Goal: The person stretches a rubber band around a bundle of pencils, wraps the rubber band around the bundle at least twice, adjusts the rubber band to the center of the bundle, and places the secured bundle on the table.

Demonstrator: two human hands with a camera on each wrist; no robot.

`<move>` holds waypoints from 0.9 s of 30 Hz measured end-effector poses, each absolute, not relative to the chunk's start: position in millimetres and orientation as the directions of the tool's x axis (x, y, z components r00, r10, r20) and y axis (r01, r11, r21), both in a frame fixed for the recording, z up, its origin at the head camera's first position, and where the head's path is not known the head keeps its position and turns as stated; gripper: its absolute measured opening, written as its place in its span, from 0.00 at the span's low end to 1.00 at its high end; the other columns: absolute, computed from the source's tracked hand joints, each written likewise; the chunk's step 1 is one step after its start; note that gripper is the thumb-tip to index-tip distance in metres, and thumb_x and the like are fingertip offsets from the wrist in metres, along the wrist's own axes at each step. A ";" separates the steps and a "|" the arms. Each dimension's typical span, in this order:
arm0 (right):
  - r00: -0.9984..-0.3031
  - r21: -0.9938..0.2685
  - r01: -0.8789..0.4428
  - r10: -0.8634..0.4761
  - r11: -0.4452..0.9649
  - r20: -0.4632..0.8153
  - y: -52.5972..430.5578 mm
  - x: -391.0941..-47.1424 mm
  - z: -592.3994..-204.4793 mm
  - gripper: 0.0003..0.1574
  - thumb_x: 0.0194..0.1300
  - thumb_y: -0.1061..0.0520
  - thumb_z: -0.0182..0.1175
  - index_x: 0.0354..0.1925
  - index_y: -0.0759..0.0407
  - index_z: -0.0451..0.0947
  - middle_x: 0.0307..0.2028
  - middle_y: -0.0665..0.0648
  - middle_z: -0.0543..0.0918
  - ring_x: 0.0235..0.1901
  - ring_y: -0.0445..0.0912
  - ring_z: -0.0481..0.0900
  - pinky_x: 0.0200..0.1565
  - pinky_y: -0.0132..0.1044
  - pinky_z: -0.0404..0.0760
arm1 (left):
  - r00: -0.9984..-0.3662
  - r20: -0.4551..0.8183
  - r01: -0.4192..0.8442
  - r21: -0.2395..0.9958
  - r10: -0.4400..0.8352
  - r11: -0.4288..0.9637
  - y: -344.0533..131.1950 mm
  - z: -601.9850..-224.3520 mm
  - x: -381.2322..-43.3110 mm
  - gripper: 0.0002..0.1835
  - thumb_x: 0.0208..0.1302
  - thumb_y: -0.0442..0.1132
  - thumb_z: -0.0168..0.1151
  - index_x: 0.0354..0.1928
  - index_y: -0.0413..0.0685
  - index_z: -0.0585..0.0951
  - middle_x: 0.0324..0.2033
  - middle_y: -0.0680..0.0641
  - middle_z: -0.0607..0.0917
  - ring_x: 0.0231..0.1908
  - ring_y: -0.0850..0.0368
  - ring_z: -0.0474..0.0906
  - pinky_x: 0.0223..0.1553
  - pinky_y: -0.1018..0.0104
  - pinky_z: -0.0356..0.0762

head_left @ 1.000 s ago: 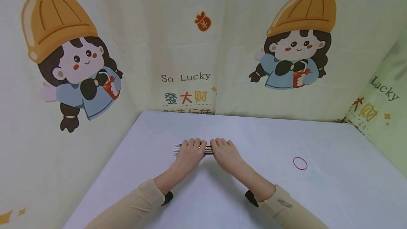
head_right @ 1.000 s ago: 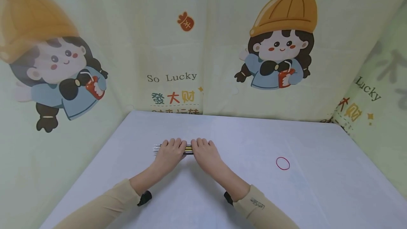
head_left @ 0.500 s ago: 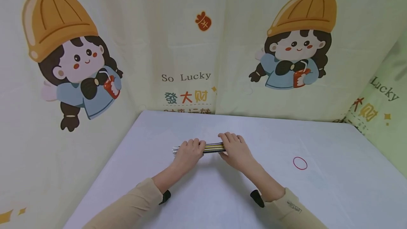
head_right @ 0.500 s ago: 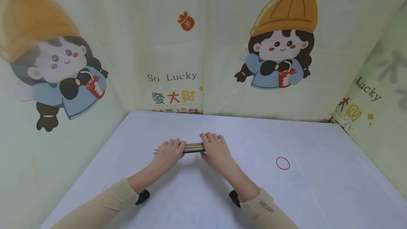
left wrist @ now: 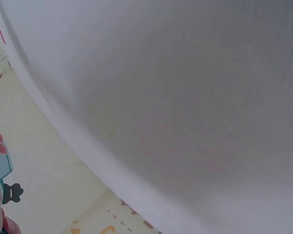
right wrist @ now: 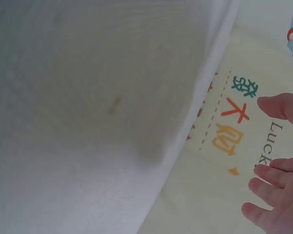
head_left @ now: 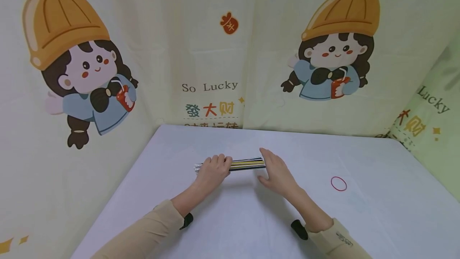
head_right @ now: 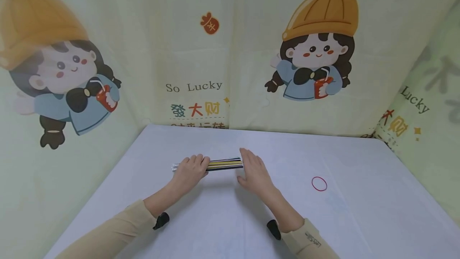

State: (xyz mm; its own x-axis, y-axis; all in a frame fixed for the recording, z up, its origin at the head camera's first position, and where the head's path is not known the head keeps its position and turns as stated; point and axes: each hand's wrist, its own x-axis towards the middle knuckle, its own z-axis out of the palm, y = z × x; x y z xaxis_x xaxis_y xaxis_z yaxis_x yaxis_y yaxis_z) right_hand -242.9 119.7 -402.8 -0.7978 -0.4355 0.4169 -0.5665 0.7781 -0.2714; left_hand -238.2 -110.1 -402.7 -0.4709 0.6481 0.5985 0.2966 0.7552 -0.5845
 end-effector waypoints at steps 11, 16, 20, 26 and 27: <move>-0.813 -0.209 -0.551 -0.464 0.808 0.351 117.5 -236.6 -399.8 0.50 0.46 0.57 0.68 0.62 0.71 0.55 0.60 0.65 0.65 0.60 0.57 0.63 0.57 0.52 0.62 | -0.490 0.583 0.328 -0.566 0.649 0.756 -108.0 -403.0 -237.1 0.25 0.44 0.55 0.69 0.32 0.45 0.70 0.21 0.49 0.73 0.20 0.59 0.71 0.19 0.72 0.67; -0.828 -0.149 -0.524 -0.460 0.839 0.320 116.8 -234.8 -398.2 0.51 0.47 0.55 0.68 0.63 0.71 0.54 0.61 0.65 0.64 0.61 0.57 0.62 0.58 0.51 0.62 | -0.494 0.580 0.331 -0.563 0.648 0.757 -105.6 -404.8 -237.0 0.24 0.45 0.54 0.69 0.33 0.46 0.70 0.22 0.49 0.73 0.21 0.59 0.71 0.19 0.71 0.67; -0.844 -0.130 -0.504 -0.455 0.854 0.286 117.0 -233.5 -397.4 0.52 0.48 0.54 0.68 0.63 0.72 0.53 0.62 0.66 0.63 0.61 0.57 0.61 0.58 0.51 0.61 | -0.492 0.582 0.333 -0.561 0.647 0.758 -103.6 -406.6 -237.4 0.23 0.46 0.54 0.68 0.33 0.46 0.70 0.22 0.49 0.73 0.21 0.59 0.72 0.20 0.71 0.67; -0.854 -0.148 -0.496 -0.449 0.856 0.264 121.0 -235.1 -397.0 0.51 0.48 0.54 0.67 0.63 0.72 0.53 0.61 0.66 0.64 0.61 0.57 0.62 0.57 0.53 0.62 | -0.503 0.569 0.341 -0.561 0.651 0.754 -102.8 -404.1 -237.3 0.22 0.48 0.53 0.67 0.33 0.46 0.70 0.22 0.49 0.73 0.21 0.59 0.71 0.19 0.72 0.67; -0.855 -0.152 -0.494 -0.447 0.856 0.262 121.8 -235.8 -397.0 0.51 0.48 0.54 0.67 0.63 0.72 0.53 0.61 0.66 0.64 0.61 0.57 0.62 0.57 0.53 0.62 | -0.502 0.569 0.339 -0.563 0.651 0.754 -102.7 -403.4 -237.4 0.22 0.49 0.53 0.67 0.33 0.46 0.70 0.22 0.50 0.73 0.21 0.59 0.70 0.19 0.72 0.67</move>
State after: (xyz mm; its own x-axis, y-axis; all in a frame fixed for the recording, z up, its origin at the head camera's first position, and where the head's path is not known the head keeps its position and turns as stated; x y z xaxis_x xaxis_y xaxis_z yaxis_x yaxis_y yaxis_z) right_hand -235.8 121.8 -397.0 -0.8552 -0.4471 0.2621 -0.4941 0.8560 -0.1521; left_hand -237.4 -102.7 -403.4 -0.5016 0.6512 0.5694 0.3395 0.7536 -0.5629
